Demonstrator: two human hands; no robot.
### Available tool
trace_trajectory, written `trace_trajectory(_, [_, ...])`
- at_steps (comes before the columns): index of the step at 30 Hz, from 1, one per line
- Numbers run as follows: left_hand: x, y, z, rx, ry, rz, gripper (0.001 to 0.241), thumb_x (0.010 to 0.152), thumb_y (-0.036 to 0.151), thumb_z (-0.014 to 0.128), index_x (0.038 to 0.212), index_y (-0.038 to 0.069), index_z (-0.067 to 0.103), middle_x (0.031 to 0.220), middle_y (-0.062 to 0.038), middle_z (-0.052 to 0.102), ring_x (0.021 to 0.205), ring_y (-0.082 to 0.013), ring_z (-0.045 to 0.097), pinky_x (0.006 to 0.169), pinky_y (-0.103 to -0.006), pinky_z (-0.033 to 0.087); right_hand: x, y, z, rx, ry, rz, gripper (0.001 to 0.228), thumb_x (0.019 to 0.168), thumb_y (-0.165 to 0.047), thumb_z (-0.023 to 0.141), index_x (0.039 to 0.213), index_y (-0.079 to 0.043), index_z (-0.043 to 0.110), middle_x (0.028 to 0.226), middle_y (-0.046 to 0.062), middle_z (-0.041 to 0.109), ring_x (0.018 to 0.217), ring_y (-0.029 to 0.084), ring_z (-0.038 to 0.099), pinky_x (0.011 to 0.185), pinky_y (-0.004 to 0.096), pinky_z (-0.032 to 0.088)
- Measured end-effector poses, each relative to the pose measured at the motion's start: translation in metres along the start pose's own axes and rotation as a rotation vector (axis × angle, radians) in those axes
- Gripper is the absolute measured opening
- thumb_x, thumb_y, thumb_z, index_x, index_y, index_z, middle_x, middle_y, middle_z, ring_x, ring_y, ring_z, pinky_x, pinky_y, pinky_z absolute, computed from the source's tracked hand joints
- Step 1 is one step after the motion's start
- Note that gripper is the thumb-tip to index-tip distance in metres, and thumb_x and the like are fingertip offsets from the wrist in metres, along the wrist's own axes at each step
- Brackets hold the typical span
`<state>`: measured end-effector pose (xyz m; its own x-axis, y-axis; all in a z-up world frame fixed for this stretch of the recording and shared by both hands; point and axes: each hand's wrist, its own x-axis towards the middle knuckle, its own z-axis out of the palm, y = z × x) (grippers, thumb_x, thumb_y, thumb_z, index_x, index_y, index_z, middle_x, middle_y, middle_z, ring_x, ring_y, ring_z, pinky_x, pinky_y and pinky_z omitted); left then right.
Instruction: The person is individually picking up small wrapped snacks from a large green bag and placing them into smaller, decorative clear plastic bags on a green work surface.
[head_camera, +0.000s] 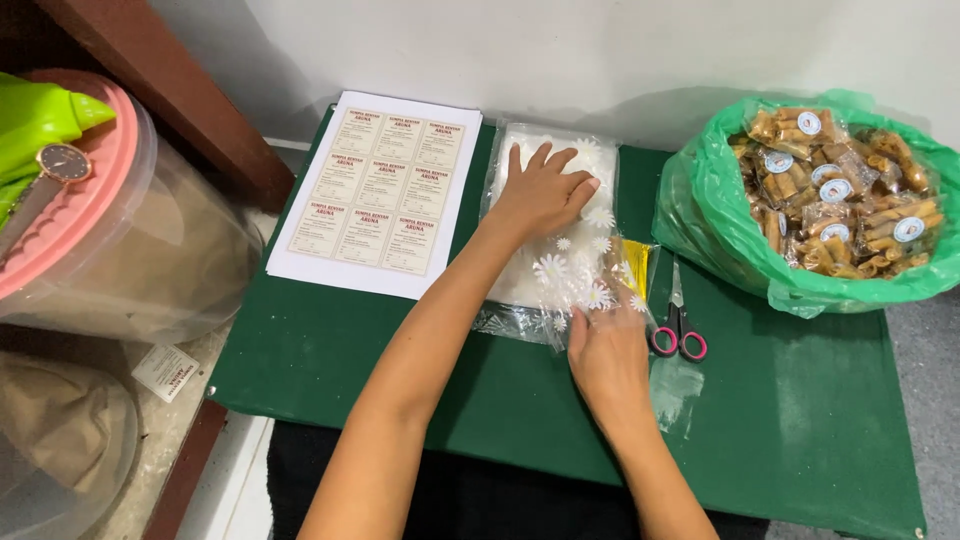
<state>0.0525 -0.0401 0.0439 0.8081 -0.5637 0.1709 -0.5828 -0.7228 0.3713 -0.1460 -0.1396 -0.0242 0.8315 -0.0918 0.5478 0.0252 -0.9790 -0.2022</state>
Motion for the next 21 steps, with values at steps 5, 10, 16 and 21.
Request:
trace_trajectory(5, [0.003,-0.008,0.010,-0.116,-0.004,-0.014,0.062,0.106,0.052,0.022,0.134,0.023,0.069,0.150,-0.011,0.056,0.140,-0.0402,0.052,0.119,-0.0649,0.028,0.009,0.007,0.007,0.200,-0.208,0.164,0.038,0.093,-0.023,0.069,0.122,0.000,0.070,0.138,0.032,0.056,0.117,0.053,0.061,0.095,0.055,0.053])
trace_trajectory(10, [0.002,-0.013,0.015,-0.162,0.018,-0.008,0.064,0.107,0.055,0.020,0.131,0.024,0.070,0.148,-0.010,0.058,0.138,-0.0400,0.053,0.118,-0.0617,0.030,0.019,0.017,-0.008,0.408,-0.423,0.353,0.047,0.097,-0.022,0.061,0.143,-0.011,0.061,0.151,0.031,0.047,0.132,0.055,0.050,0.110,0.059,0.044])
trace_trajectory(16, [-0.005,-0.007,0.009,-0.151,-0.011,-0.003,0.062,0.106,0.055,0.023,0.129,0.027,0.073,0.154,-0.008,0.051,0.143,-0.0387,0.047,0.120,-0.0615,0.026,0.032,-0.003,-0.035,0.473,-0.368,0.395,0.055,0.095,-0.024,0.064,0.147,-0.008,0.057,0.137,0.032,0.057,0.133,0.050,0.051,0.110,0.054,0.045])
trace_trajectory(21, [0.002,-0.017,0.024,-0.162,0.001,-0.007,0.064,0.106,0.057,0.021,0.126,0.027,0.074,0.148,-0.004,0.057,0.137,-0.0338,0.053,0.118,-0.0573,0.031,0.045,-0.025,-0.050,0.428,-0.270,0.346,0.049,0.097,-0.026,0.064,0.141,-0.004,0.064,0.127,0.035,0.063,0.125,0.053,0.057,0.105,0.054,0.047])
